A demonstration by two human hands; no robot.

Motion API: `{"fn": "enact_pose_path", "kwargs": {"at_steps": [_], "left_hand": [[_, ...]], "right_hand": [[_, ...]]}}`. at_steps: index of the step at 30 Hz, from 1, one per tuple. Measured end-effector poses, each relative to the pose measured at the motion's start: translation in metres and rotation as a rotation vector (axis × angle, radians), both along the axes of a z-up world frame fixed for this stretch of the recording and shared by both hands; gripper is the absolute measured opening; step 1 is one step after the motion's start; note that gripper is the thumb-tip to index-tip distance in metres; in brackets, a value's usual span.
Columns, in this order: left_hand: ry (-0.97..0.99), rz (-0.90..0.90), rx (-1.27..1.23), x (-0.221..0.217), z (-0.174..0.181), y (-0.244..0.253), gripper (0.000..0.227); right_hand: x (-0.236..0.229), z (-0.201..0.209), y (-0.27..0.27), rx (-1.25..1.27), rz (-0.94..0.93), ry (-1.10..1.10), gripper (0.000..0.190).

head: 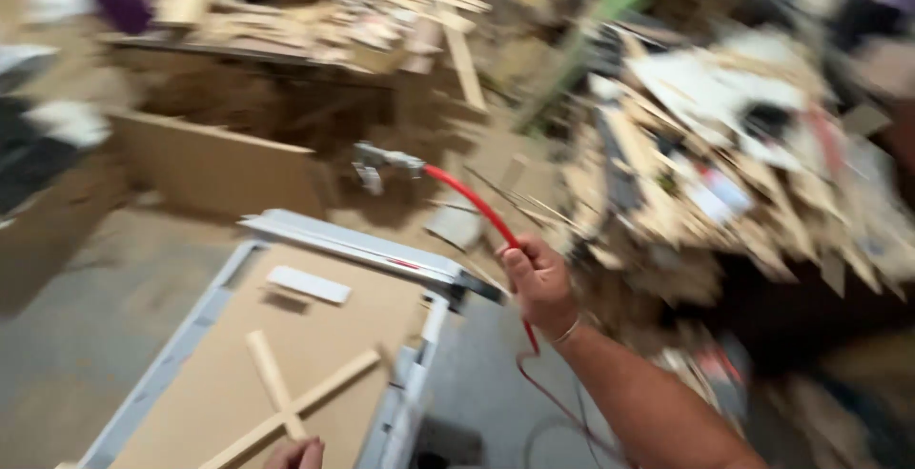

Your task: Sanding small wooden slats using an orbital sander on a workbench

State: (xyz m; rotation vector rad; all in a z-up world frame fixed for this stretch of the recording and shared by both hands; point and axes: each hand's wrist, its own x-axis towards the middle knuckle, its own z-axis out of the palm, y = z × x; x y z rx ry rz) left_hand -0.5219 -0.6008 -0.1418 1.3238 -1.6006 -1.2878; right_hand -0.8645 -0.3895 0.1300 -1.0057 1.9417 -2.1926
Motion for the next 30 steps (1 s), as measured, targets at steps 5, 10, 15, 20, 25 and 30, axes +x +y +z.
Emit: {"fn": "enact_pose_path", "kwargs": {"at_steps": [5, 10, 15, 20, 25, 30], "left_hand": [[0.137, -0.602, 0.025, -0.051, 0.213, 0.088, 0.022], [0.193, -1.195, 0.127, -0.082, 0.248, 0.199, 0.052], [0.460, -1.988, 0.249, -0.081, 0.197, 0.316, 0.077], [-0.076, -2.197, 0.778, -0.082, 0.124, 0.378, 0.034], [-0.254, -2.474, 0.330, -0.089, 0.070, 0.412, 0.035], [-0.525, -2.085, -0.102, -0.101, -0.042, 0.498, 0.068]], "right_hand": [[0.120, -0.010, 0.114, 0.064, -0.296, 0.045, 0.032], [0.224, -0.023, 0.191, 0.232, -0.396, 0.182, 0.052], [0.275, -0.020, 0.260, 0.099, -0.500, -0.096, 0.049], [0.283, -0.039, 0.365, -0.392, -0.528, -0.452, 0.026], [0.293, -0.016, 0.511, -0.655, -0.752, -0.449, 0.029], [0.297, 0.024, 0.662, -0.703, -0.901, -0.308, 0.032]]}}
